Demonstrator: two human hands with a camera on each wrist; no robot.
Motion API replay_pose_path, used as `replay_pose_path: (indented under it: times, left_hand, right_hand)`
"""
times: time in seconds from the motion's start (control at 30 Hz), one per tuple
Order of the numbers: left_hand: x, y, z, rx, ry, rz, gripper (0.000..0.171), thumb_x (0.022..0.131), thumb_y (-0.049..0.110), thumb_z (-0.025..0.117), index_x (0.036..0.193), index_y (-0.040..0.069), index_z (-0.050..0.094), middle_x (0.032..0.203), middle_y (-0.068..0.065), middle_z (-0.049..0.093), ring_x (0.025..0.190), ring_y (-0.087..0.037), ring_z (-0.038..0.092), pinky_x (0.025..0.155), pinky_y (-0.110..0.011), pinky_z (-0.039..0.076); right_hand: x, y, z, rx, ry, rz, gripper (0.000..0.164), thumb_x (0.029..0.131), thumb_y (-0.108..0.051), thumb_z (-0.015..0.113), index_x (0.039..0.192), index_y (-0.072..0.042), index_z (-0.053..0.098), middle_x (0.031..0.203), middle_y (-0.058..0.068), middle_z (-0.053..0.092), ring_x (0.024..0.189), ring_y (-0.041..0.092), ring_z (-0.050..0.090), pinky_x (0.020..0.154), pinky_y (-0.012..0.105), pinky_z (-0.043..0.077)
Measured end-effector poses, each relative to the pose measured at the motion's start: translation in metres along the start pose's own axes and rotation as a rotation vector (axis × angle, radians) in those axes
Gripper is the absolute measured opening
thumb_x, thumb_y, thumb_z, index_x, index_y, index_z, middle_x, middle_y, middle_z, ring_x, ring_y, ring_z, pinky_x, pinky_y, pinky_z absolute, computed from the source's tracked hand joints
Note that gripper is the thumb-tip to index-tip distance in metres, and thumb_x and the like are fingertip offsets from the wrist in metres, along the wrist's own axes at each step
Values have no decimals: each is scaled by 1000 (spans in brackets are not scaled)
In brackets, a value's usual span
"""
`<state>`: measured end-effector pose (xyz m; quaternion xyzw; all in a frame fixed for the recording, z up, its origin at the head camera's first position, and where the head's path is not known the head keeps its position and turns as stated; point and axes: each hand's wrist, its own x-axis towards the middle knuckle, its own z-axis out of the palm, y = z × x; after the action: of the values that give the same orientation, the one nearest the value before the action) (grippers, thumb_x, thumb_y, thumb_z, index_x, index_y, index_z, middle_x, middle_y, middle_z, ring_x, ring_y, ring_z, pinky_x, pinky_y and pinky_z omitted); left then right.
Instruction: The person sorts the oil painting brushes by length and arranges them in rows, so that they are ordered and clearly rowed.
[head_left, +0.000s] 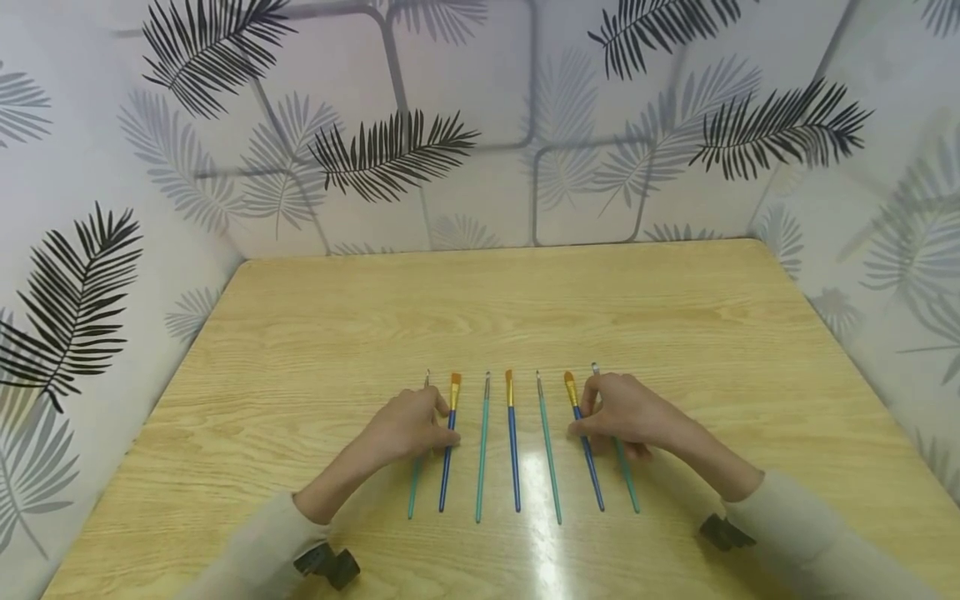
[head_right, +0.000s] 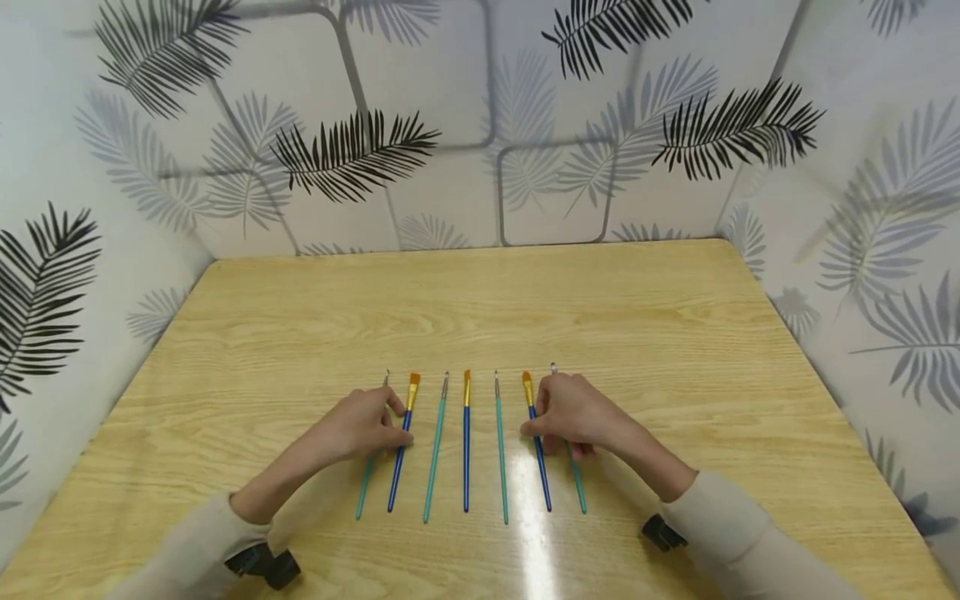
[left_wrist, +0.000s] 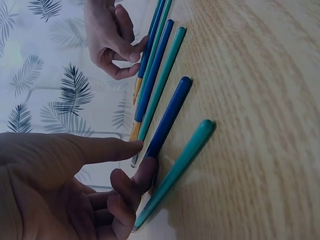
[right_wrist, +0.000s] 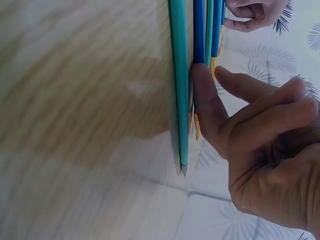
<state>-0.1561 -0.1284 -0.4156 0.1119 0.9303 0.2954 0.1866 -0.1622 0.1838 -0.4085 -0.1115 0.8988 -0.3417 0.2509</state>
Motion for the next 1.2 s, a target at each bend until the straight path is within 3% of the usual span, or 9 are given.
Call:
replay_pose_path:
  times: [0.13,0.37,0.6,0.77,1.0,1.2]
  left_hand:
    - [1,3,3,36,21,-5,44,84,15,79,118,-9,64,59,-2,62,47,-11,55,43,-18,36]
    - [1,6,4,16,20,-29,42,84,15,79,116,-9,65,56,-3,63,45,-10,54,42,-17,36]
    - [0,9,5,38,25,-24,20,83,15,80,89,1,68,50,1,55,41,-9,49,40,-18,32]
    - [0,9,7,65,24,-8,25,82,16,81,72,6,61,47,5,45,40,-7,42,38,-17,29]
    - [-1,12,9,91,42,15,25,81,17,82,83,0,64,51,3,46,40,-7,40,38,-17,28]
    - [-1,15,11,118,53,-1,27,81,17,82,83,2,60,54,2,47,42,-8,40,38,-18,28]
  right_hand:
    - [1,0,1,-8,5,-1,26,88,-22,76,92,-4,58,62,6,69,29,9,47,31,27,41]
    - [4,1,3,-41,1,-3,24,89,-22,75,92,-3,60,59,5,69,29,8,48,31,25,41]
    - [5,0,6,-65,-6,-23,26,90,-22,73,73,-4,63,53,4,66,28,8,48,31,25,41]
    - [5,-1,7,-82,-34,-40,34,91,-22,72,62,-5,64,50,6,65,26,7,44,30,22,36]
    - [6,-4,8,-121,-48,-69,39,90,-22,72,56,-6,64,45,6,62,26,3,37,31,17,28]
    - [5,-6,9,-126,-53,-61,38,91,-21,71,57,-7,65,46,6,63,27,3,36,31,16,27]
